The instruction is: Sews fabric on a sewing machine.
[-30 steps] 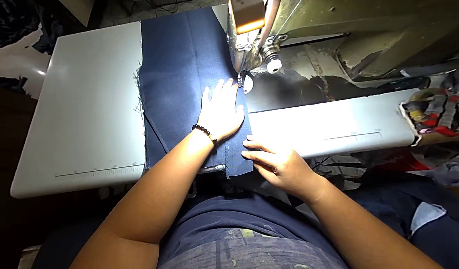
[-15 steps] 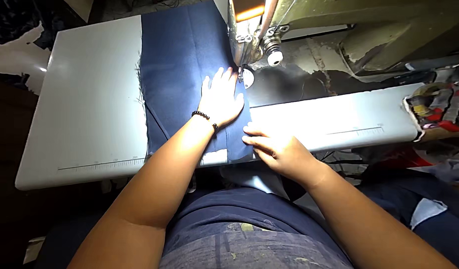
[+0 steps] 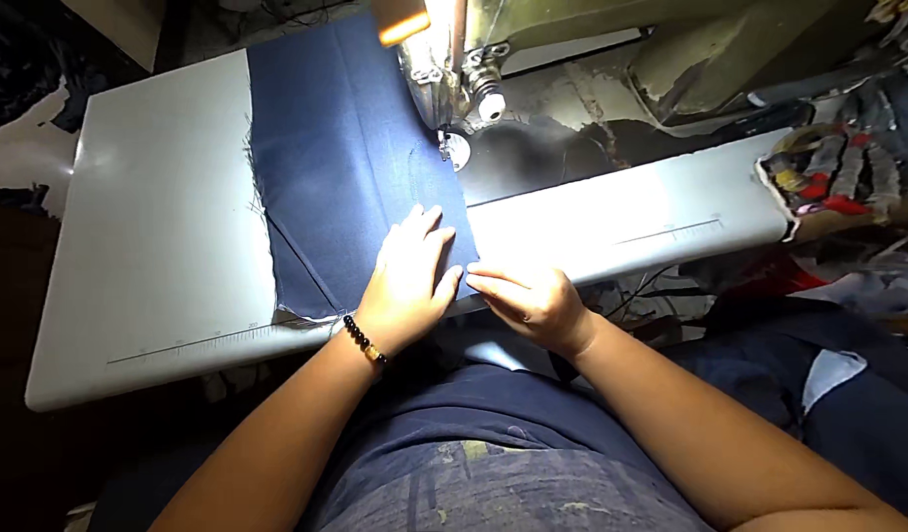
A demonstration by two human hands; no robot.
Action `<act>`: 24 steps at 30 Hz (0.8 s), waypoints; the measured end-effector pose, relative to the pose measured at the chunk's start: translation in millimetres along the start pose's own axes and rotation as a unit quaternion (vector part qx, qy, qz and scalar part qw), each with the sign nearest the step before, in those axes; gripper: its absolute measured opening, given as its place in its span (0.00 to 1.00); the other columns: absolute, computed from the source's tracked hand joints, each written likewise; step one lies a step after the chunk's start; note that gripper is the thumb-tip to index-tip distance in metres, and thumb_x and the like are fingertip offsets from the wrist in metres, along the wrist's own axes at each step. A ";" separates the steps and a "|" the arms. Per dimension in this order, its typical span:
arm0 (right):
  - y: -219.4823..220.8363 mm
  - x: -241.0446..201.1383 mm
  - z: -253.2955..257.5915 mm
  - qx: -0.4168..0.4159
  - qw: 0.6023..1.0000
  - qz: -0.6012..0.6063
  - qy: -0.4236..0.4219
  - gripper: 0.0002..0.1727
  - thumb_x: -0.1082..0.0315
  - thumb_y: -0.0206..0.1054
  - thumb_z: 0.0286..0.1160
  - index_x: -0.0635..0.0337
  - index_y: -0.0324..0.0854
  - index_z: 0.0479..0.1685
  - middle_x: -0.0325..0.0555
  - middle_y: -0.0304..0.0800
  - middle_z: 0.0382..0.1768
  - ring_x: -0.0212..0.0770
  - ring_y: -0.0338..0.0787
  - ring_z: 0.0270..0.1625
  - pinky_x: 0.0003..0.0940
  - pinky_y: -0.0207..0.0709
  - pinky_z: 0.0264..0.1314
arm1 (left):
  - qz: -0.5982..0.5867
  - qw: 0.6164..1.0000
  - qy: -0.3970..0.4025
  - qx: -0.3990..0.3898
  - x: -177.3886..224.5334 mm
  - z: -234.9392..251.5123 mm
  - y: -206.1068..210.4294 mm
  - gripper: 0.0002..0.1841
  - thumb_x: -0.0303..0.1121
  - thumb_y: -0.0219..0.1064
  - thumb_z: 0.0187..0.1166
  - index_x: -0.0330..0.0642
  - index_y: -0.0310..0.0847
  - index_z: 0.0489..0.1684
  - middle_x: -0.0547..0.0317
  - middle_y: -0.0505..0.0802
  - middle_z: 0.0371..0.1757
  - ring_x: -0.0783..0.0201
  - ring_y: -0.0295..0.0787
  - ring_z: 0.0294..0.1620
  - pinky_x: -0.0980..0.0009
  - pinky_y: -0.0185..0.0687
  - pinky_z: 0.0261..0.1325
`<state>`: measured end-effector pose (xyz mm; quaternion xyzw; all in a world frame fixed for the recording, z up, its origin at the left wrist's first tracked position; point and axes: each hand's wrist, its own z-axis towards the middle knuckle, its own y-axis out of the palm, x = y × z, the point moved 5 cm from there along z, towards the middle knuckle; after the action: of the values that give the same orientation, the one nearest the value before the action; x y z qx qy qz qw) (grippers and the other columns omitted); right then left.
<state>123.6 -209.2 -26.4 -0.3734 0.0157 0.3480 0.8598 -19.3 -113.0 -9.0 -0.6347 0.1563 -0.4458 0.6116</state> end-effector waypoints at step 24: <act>-7.1 0.4 17.9 -0.102 0.992 0.035 0.060 0.15 0.75 0.61 0.66 0.62 0.95 0.40 0.50 0.97 0.52 0.46 0.94 0.61 0.38 0.86 0.62 | -0.018 0.999 0.021 -0.039 4.2 1.8 0.6 0.21 0.46 0.57 0.83 0.45 0.87 0.63 0.58 0.79 0.84 0.52 0.60 0.92 0.28 0.42 0.85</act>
<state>124.0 -200.7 -9.1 -0.4784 0.0449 0.3549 0.8020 -15.4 -115.1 -7.7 -0.6513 0.1750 -0.4636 0.5747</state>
